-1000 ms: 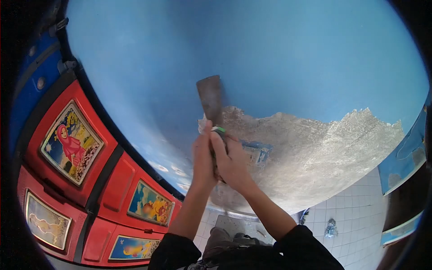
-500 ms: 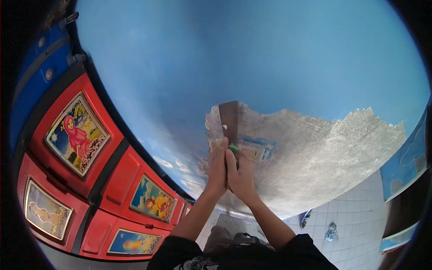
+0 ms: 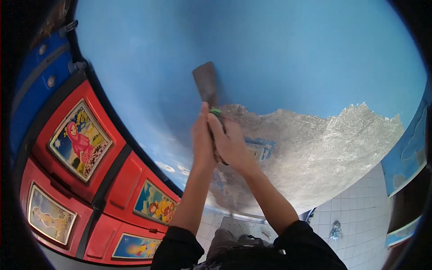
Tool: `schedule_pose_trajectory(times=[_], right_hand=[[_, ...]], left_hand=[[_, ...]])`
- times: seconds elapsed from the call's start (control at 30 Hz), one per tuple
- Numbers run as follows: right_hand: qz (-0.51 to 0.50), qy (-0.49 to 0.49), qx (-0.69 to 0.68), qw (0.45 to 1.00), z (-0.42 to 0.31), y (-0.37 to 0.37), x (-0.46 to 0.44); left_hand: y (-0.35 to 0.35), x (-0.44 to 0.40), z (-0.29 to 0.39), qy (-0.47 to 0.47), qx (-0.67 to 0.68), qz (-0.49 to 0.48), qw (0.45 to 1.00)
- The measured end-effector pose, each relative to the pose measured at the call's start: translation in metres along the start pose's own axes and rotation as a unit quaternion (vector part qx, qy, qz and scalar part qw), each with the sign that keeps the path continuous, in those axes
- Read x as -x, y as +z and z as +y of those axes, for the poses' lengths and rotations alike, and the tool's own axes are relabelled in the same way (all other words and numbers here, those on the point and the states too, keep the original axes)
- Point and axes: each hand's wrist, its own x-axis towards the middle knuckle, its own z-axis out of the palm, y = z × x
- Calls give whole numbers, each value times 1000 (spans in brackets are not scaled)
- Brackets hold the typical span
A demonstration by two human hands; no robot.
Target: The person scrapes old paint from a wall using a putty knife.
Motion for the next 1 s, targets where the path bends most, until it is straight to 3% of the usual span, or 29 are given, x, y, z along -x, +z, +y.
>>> schedule_pose_trajectory(times=[0.17, 0.23, 0.3, 0.4, 0.5, 0.6, 0.7, 0.77, 0.83, 0.87, 0.93, 1.0], right_hand=[[47, -13, 40, 998, 48, 12, 44], [109, -101, 83, 985, 90, 11, 87], [78, 97, -40, 991, 109, 4, 130], [152, 99, -54, 982, 113, -8, 125], [139, 175, -168, 960, 56, -25, 81], [159, 41, -52, 985, 59, -25, 70], [146, 96, -99, 980, 74, -20, 102], [148, 126, -74, 978, 93, -18, 124], [147, 146, -81, 975, 101, -18, 135], [150, 136, -84, 976, 100, -22, 131], [162, 98, -82, 978, 81, -31, 104], [123, 94, -188, 970, 49, -39, 77]], left_hand=[[-43, 30, -39, -30, -64, 30, 997], [-69, 61, -83, 28, -229, 50, 972], [-67, 95, -91, -79, -230, 2, 970], [-44, 86, -91, -76, -217, -34, 973], [-1, 55, -52, -75, -192, -62, 977], [7, 49, -43, -111, -93, -74, 987], [-18, 72, -68, -96, -159, -51, 981], [-29, 91, -83, -139, -184, -44, 972], [-28, 98, -86, -154, -146, -45, 976], [-26, 101, -87, -174, -107, -44, 978], [-3, 76, -74, -81, -160, -54, 982], [20, 57, -44, -111, -131, -111, 979]])
